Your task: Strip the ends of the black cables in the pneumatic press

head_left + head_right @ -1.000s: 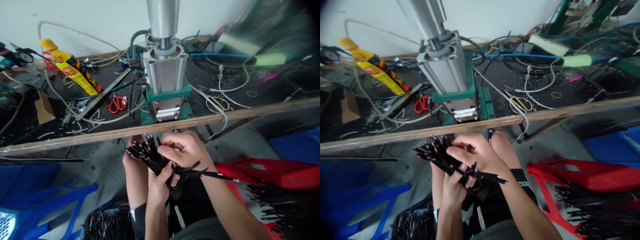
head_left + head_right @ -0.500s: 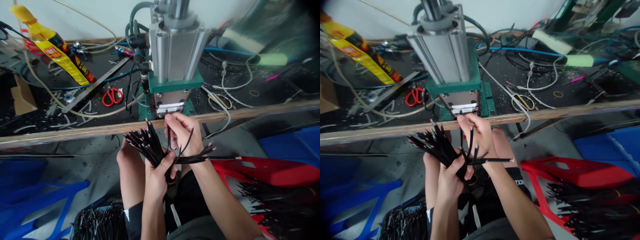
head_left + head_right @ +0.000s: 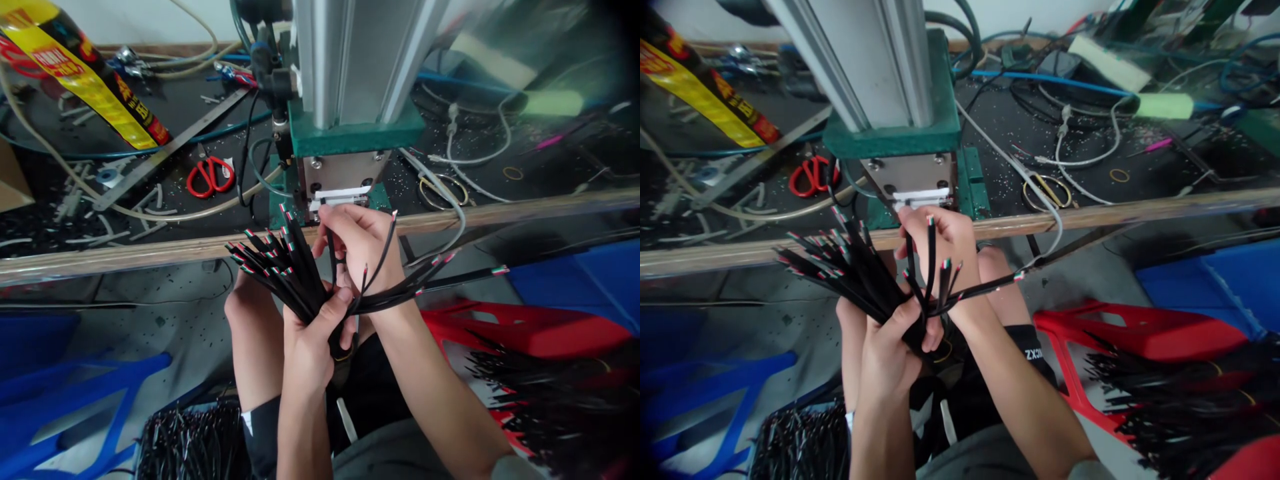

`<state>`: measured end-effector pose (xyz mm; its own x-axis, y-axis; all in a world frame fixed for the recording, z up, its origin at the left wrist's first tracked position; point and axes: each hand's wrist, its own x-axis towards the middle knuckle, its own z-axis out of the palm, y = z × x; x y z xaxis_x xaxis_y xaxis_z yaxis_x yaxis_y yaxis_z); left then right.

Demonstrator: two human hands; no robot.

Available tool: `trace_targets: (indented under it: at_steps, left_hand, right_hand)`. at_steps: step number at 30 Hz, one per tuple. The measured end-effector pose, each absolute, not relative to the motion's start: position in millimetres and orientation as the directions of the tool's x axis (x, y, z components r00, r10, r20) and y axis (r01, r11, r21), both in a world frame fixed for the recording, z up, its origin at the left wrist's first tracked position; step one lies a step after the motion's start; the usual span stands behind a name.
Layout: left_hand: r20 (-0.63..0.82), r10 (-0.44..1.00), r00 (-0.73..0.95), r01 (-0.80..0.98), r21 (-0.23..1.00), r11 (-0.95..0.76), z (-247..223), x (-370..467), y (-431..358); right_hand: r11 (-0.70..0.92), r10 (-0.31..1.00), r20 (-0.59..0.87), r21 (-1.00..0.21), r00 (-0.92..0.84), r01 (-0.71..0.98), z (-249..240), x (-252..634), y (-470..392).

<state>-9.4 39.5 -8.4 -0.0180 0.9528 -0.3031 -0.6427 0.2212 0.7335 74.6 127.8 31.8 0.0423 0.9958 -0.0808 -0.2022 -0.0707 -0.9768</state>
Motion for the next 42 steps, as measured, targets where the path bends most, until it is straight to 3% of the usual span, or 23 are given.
trace_targets:
  at_steps: [13, 24, 30, 42]
  left_hand:
    - [-0.273, 0.962, -0.022, -0.630, 0.751, 0.198, -1.7, -9.6, 40.2]
    - [-0.303, 0.953, -0.020, -0.602, 0.765, 0.231, -19.0, -12.0, 40.7]
    - [-0.251, 0.966, -0.060, -0.615, 0.772, 0.162, -34.8, -9.3, 36.9]
    - [-0.194, 0.979, -0.059, -0.622, 0.774, 0.116, -56.1, -15.2, 20.1]
  right_hand:
    - [-0.141, 0.988, -0.153, -0.961, 0.033, -0.236, 36.2, 73.2, 127.1]
    - [0.009, 1.000, 0.007, -0.983, 0.011, -0.186, 24.5, 75.6, 127.1]
    - [-0.001, 0.999, 0.007, -0.984, -0.042, -0.176, 25.0, 84.6, 117.1]
    - [0.205, 0.948, 0.246, -0.957, -0.202, -0.207, 21.8, 109.5, 86.7]
